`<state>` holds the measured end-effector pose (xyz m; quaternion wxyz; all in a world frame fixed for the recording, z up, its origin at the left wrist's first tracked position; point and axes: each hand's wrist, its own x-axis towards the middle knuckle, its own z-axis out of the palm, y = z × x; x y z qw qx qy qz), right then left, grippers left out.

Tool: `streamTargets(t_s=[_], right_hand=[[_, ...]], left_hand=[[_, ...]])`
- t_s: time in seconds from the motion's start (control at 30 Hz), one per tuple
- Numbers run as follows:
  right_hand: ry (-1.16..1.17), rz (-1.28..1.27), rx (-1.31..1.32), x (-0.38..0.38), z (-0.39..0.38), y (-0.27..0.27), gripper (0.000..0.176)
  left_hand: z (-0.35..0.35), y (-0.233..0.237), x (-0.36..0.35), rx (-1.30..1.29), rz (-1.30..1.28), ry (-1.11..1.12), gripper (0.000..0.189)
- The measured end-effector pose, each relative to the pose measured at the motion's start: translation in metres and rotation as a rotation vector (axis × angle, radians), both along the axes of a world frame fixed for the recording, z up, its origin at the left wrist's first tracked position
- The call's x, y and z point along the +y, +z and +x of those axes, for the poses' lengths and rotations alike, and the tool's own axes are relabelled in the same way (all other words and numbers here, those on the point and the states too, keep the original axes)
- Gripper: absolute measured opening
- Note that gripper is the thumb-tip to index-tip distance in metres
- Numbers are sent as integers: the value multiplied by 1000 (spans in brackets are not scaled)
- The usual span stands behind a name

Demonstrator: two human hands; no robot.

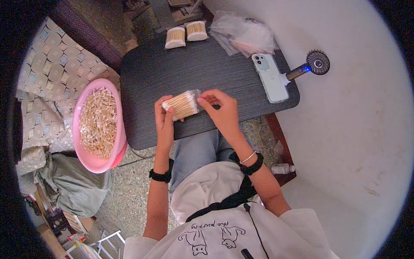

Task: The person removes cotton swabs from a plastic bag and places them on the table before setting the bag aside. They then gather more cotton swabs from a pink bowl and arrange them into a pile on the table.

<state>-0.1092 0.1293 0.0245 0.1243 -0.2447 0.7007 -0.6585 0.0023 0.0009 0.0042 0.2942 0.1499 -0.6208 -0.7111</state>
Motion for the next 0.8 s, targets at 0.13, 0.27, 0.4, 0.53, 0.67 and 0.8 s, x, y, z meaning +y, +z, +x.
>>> streamTargets(t_s=[0.13,0.27,0.4,0.53,0.67,0.8], right_hand=[[-93,108,345,4,2,10,11],[-80,90,404,6,1,9,11],[236,-252,-337,9,-7,1,17],[320,-181,-417,8,-10,-2,20],[274,-134,-378,6,-10,-9,19],[295,-92,-349,4,-11,-5,18]], left_hand=[[1,0,-1,-25,-35,2,28],[-1,1,1,-11,-12,54,27],[-1,1,2,-23,-11,71,26],[-1,-1,0,-5,-21,29,26],[0,-1,0,9,-5,5,26],[3,1,0,-38,-24,33,25]])
